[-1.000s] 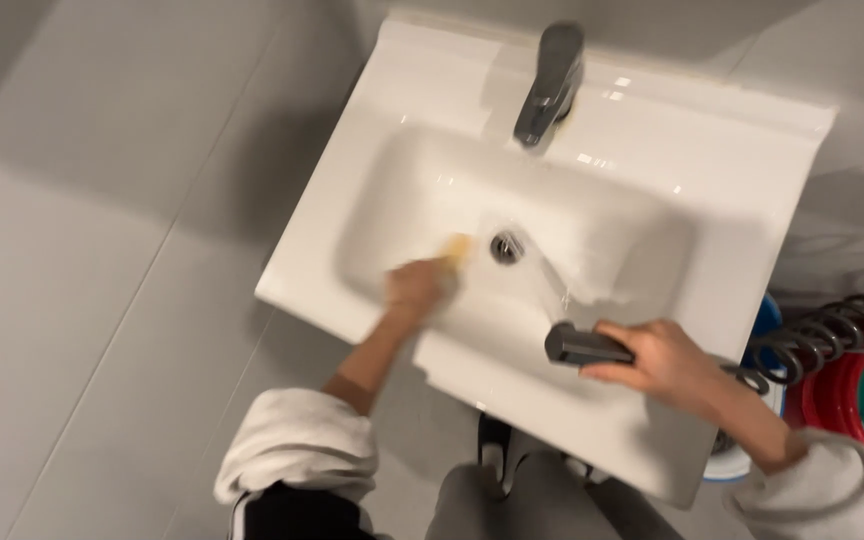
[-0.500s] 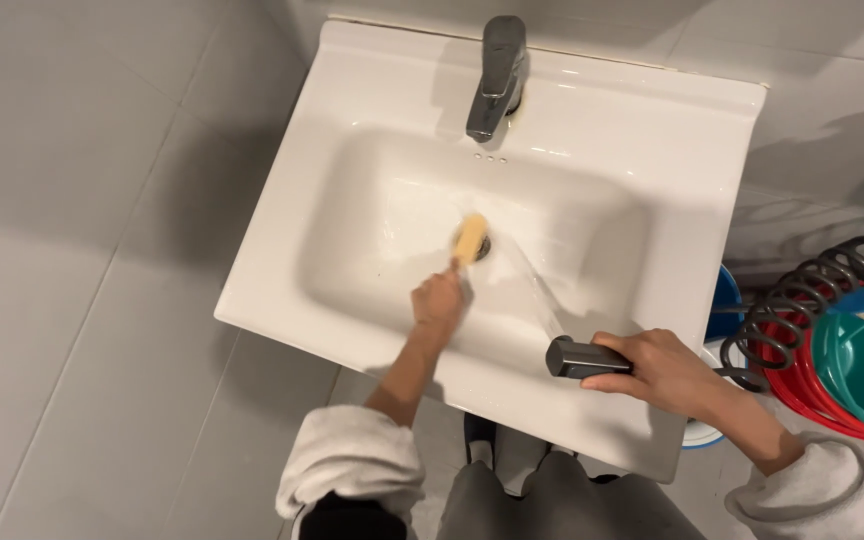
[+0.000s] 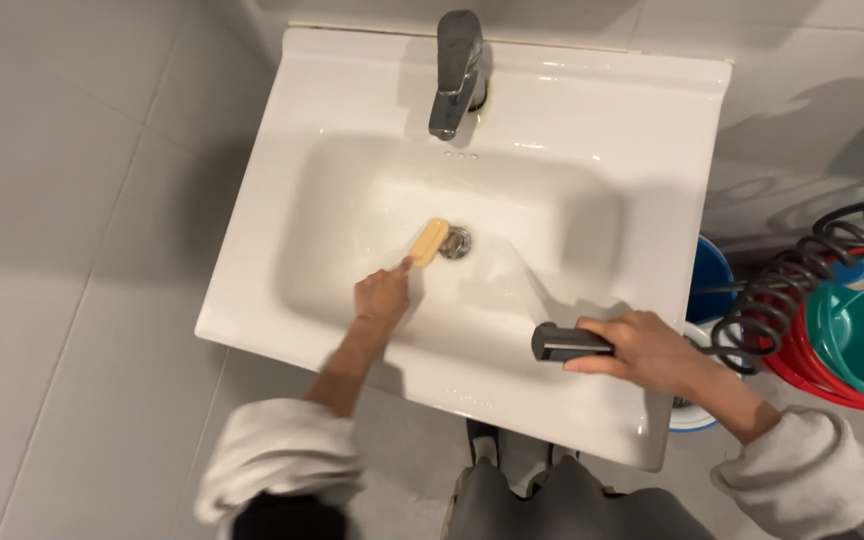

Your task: The person scrubs a white bathroom sink with a yellow brush while rinsing with a handheld shower head. They remove pink residue from the basin and surrounding surfaces, then rinse the brush and sink thoroughly.

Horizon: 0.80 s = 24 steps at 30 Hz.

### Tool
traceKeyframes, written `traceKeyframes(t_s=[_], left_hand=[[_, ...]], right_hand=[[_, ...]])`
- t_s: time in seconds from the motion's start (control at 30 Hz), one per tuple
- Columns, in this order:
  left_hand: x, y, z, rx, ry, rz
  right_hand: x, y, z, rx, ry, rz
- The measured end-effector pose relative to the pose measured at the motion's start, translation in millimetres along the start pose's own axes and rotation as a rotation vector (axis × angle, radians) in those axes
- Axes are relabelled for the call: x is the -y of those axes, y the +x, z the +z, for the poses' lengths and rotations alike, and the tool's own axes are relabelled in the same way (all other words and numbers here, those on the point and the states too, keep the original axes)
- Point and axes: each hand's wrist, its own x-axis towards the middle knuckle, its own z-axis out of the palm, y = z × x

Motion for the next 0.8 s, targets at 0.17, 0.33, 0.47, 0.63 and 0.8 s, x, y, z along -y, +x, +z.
traceKeyframes(t_s=[0.17,0.33,0.47,0.63,0.8], left_hand=[[2.4,25.7,25.9,-0.016,0.093,0.065],[-11.6,-0.1,14.0,0.032,0.076,0.082],[3.8,-2.4,-0.6,0.02,0.15,0.108],[-26.4,-5.8,-5.5,0.071,0.051,0.064],[-18.1,-26.7,-32.3,0.179,0.078,0.001]], right_hand=[[-5.5,5.7,0.7,0.032,-0.053,0.054],[-0.6,4.0,3.7,0.06,-0.073,0.062],[-3.9,7.9,2.1,0.03,-0.085,0.059],[-4.1,1.6,4.4,0.026,-0.03,0.094],[-7.6,4.0,3.2,-0.012,-0.042,0.056]])
